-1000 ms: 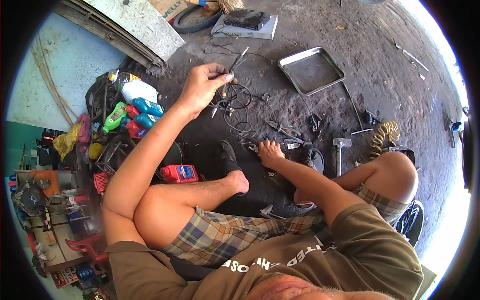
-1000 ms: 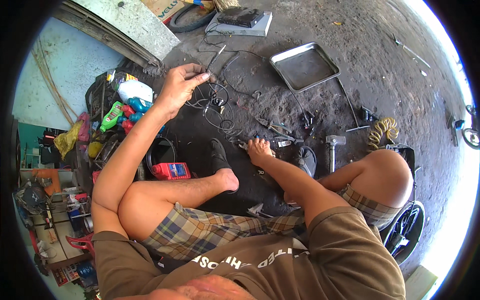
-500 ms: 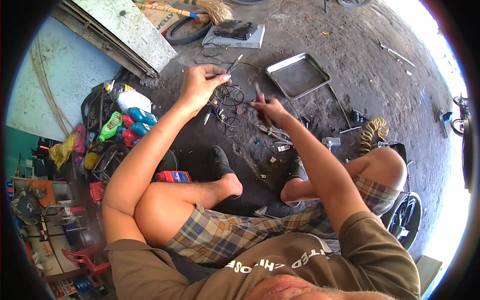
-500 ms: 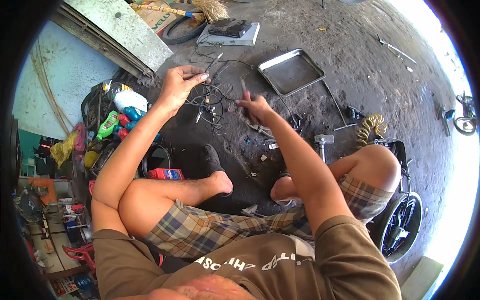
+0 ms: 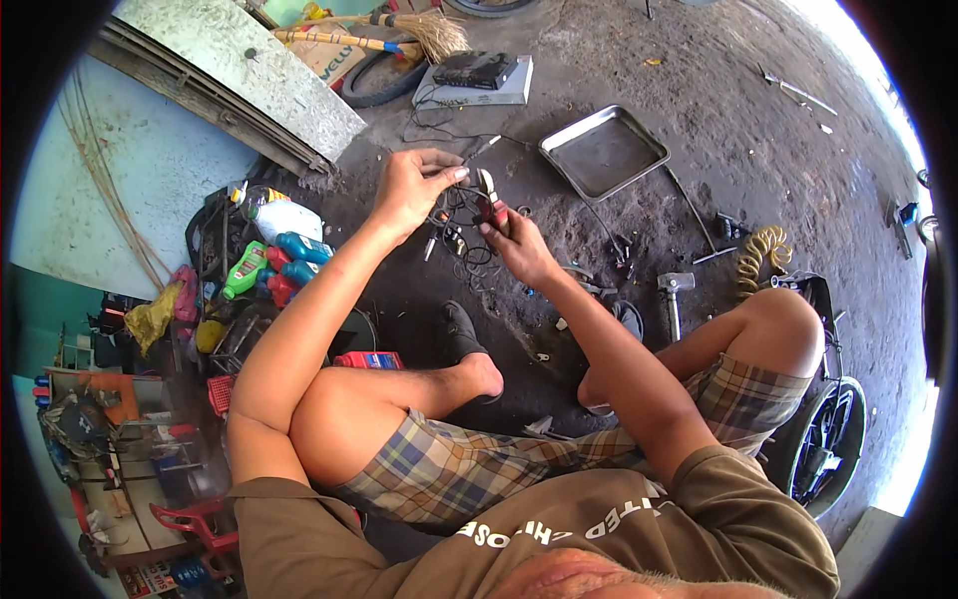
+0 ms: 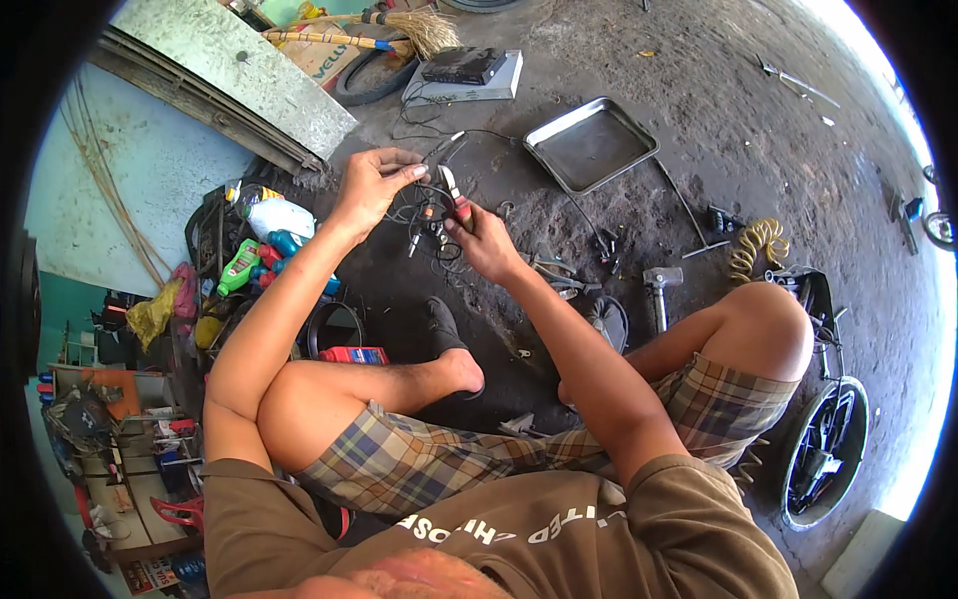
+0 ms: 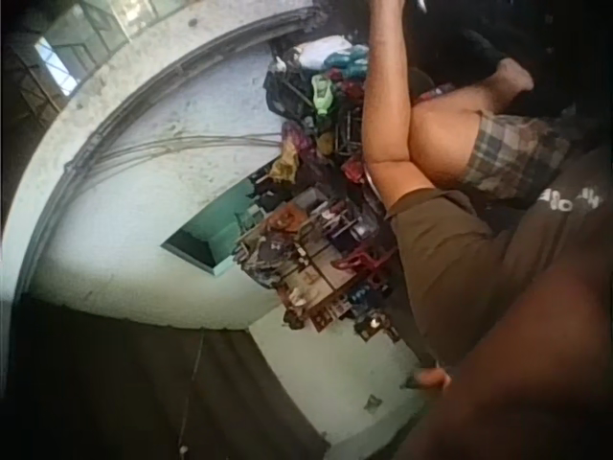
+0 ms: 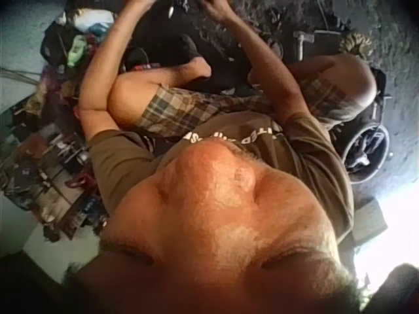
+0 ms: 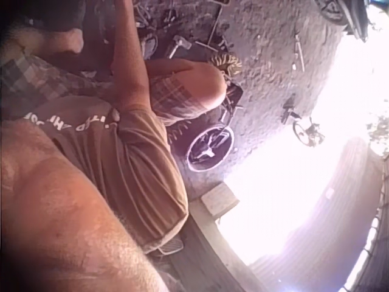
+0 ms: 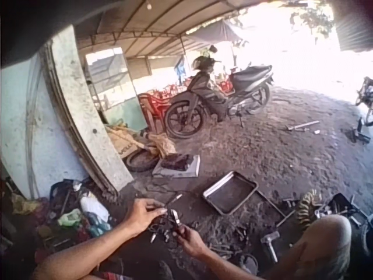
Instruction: The person sits on the floor and uses a knife to strip the insulation from a black wire. They then use pliers to crimp a metal connector onto the exposed wire end. The person handles the wire and connector repeatedly, inspecting the connection.
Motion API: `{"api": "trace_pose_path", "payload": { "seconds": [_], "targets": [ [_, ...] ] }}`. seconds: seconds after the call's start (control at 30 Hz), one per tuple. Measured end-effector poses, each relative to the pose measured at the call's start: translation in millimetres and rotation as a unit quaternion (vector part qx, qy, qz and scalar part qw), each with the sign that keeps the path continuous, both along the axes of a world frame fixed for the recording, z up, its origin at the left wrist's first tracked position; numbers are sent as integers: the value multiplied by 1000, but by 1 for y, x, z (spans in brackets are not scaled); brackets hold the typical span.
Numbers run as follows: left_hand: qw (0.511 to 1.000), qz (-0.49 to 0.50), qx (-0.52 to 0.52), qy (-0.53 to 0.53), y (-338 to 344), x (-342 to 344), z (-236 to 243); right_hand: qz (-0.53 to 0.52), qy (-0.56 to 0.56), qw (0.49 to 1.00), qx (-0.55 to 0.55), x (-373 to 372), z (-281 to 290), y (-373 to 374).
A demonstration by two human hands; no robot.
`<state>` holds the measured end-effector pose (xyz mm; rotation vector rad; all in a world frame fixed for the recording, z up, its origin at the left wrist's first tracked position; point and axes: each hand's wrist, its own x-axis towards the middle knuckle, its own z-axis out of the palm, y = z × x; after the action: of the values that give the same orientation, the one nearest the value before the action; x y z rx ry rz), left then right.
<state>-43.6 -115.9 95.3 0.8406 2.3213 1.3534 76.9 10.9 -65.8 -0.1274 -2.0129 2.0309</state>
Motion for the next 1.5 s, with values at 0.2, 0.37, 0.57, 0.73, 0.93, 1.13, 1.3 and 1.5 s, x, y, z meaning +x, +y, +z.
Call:
{"api": "trace_pose_path", "payload": {
  "seconds": [0.2,0.37,0.57,0.73,0.93,1.13,1.3,1.5],
  "targets": [
    [1000,-24,-14,13,8,-1,-5,-159,132,962,178,1,-5,-4],
    [998,-41,-39,34,5,2,-7,-40,-7,999,-6,6,10,1],
    [992,-46,-95,63,8,2,-9,-106,69,989,83,2,0,-1],
    [993,-55,-82,68,3,0,-17,-78,20,994,77,0,-6,-7],
    [995,-46,-79,40,0,0,-18,-39,5,999,-25,0,-8,-12],
    [991,-62,-109,48,6,8,-9,-15,-6,991,-130,4,-2,-17],
    [979,-79,-160,100,10,10,-9,-9,-29,983,-179,5,-9,-24],
    [971,-49,-214,93,9,14,-11,-7,-111,970,-214,5,-15,-32]
  ]
}}
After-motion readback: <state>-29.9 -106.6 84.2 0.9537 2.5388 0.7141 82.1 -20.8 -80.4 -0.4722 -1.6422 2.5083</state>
